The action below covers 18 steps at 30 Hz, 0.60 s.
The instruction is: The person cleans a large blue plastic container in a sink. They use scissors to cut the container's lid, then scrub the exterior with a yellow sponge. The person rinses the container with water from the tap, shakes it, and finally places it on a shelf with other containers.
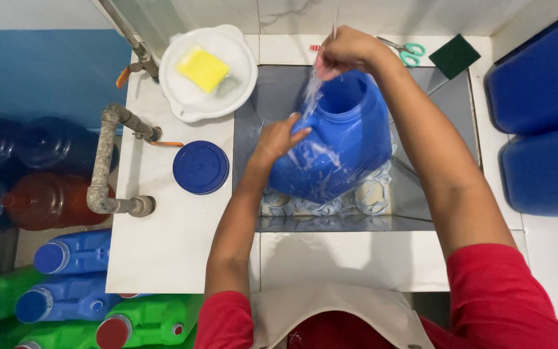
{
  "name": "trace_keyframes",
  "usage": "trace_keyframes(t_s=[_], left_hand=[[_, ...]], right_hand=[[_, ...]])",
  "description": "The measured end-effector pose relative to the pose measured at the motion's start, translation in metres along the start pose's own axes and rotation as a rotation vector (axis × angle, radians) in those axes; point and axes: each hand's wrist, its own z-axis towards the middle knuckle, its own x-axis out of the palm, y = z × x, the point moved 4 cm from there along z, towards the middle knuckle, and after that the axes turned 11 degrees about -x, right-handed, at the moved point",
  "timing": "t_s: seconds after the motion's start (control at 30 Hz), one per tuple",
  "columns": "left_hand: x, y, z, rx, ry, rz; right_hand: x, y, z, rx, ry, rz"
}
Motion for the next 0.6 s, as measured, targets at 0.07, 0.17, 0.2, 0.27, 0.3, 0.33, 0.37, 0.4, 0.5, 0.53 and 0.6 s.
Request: trace_keyframes(t_s=[0.07,0.17,0.2,0.27,0.3,0.33,0.37,0.4,0.5,0.53,0.6], left_hand=[[0.004,-0.010,0.030,0.053,-0.073,0.064],[0.012,-0.037,0.055,0.252,-0.389,0.156],[0.016,-0.047,0.056,0.340,-0.528,0.186],[0.029,-0.062,0.065,0.345,-0.479,0.215],[0.036,-0.069,0.067,0.347,-0.454,0.228],[0.038,-0.075,0.068,0.394,-0.476,0.250],[0.039,-0.080,0.069,0.440,-0.497,0.272],[0.038,-0.083,0.069,0.490,-0.515,0.297],[0.039,-0.084,0.064,0.568,-0.371,0.131],[0.034,-0.086,0.066,0.549,-0.450,0.173],[0.029,-0.092,0.060,0.500,-0.600,0.251]], right_hand=[[0.000,0.000,0.003,-0.005,-0.023,0.062],[0.003,0.003,0.004,-0.012,-0.023,0.156],[0.007,0.003,0.003,0.000,0.027,0.150],[0.005,0.005,0.000,-0.006,0.028,0.172],[0.002,0.004,-0.003,-0.024,-0.022,0.201],[-0.001,0.005,-0.004,-0.047,-0.072,0.228],[-0.004,0.004,-0.005,-0.055,-0.080,0.213],[-0.006,0.002,-0.005,-0.063,-0.091,0.202],[-0.004,-0.011,-0.002,-0.040,-0.010,0.072],[-0.007,-0.014,0.003,-0.031,0.028,0.008],[-0.014,-0.023,0.013,-0.073,-0.119,0.104]])
